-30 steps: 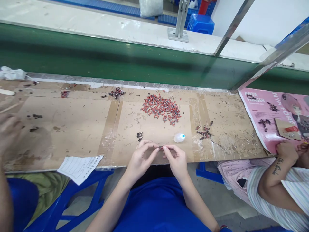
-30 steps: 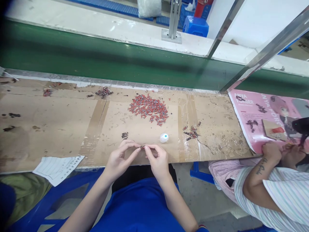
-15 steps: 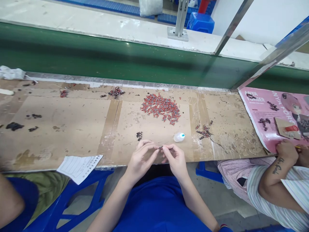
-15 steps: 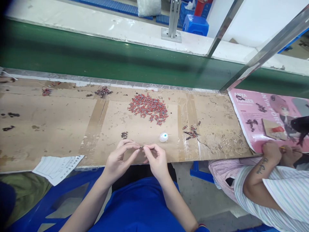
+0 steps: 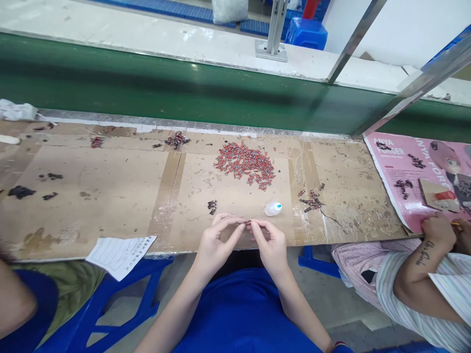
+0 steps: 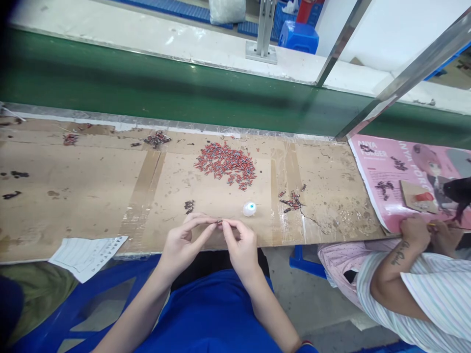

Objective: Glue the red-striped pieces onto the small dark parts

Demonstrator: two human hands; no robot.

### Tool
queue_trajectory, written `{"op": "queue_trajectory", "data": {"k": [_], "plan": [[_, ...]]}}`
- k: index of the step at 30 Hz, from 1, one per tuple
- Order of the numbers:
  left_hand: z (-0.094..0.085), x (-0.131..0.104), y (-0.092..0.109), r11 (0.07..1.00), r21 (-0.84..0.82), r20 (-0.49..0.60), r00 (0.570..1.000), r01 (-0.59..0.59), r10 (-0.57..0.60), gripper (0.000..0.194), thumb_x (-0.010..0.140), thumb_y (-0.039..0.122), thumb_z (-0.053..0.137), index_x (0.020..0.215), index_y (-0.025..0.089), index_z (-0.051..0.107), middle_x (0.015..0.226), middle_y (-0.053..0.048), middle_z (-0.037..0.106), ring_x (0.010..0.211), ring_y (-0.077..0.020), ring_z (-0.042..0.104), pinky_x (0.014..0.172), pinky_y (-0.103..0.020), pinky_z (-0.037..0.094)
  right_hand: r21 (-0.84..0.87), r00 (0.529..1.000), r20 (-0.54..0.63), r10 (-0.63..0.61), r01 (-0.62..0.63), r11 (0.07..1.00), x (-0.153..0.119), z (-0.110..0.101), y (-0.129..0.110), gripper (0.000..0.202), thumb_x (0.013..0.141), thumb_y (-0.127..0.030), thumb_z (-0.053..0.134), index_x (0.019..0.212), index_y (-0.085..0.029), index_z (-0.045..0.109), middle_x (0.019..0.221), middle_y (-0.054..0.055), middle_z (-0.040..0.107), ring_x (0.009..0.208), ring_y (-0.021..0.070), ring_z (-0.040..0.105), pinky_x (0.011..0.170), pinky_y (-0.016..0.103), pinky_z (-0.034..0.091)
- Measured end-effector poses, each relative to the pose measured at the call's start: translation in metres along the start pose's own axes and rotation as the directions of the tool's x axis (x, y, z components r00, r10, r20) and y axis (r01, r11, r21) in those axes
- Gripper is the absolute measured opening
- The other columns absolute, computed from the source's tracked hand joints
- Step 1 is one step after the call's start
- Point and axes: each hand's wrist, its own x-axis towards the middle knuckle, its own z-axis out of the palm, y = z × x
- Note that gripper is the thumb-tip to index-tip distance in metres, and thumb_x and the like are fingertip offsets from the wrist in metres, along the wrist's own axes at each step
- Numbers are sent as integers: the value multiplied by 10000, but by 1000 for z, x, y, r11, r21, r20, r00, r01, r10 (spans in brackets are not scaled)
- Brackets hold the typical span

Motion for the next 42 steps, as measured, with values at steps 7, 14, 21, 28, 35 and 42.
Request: {"op": "queue_trajectory", "data": {"k": [7,14,21,28,35,42], "plan": [[1,-2,3,999,29,-37,999,-33,34,107,861,255,642,901,226,737,874,-38,699,883,-169,657,809,-281,560,33,998,-54,40,-38,999,-1,1,-4,292,878,-442,612,867,-185,753,844,80,783,807,221,750,647,292,625],[-2,-1,4,993,77,30,996,-84,82,121,877,247,626,933,229,732,884,-43,712,920,-185,643,824,-306,561,34,996,-25,82,-81,996,1,-1,-7,303,846,-453,640,823,-175,756,777,74,775,711,206,735,605,284,612],[-4,-1,1,996,44,83,993,-83,79,119,876,253,626,910,223,736,860,-55,717,922,-195,642,830,-319,563,-38,1000,22,7,-6,999,-2,-2,-6,259,879,-393,608,811,-181,740,789,69,770,747,208,744,589,257,582],[-4,-2,-4,997,-70,73,996,-37,42,95,845,244,663,891,232,745,841,-52,709,923,-192,646,824,-301,557,-94,999,9,-52,53,994,-4,2,-6,236,897,-378,587,802,-183,680,772,65,759,707,194,737,593,262,588],[-2,-3,-6,990,-134,71,997,52,-43,92,828,282,686,863,222,746,853,-58,690,931,-192,644,848,-297,532,-164,987,15,-163,163,973,-1,0,-6,215,898,-354,588,795,-190,682,787,64,763,676,177,718,605,263,586],[1,-3,0,986,-132,61,994,103,-96,104,823,287,662,842,207,725,853,-59,671,881,-186,642,798,-288,527,17,998,63,-7,6,1000,0,-1,-8,261,870,-424,625,827,-184,718,759,55,762,680,185,731,605,271,608]]}}
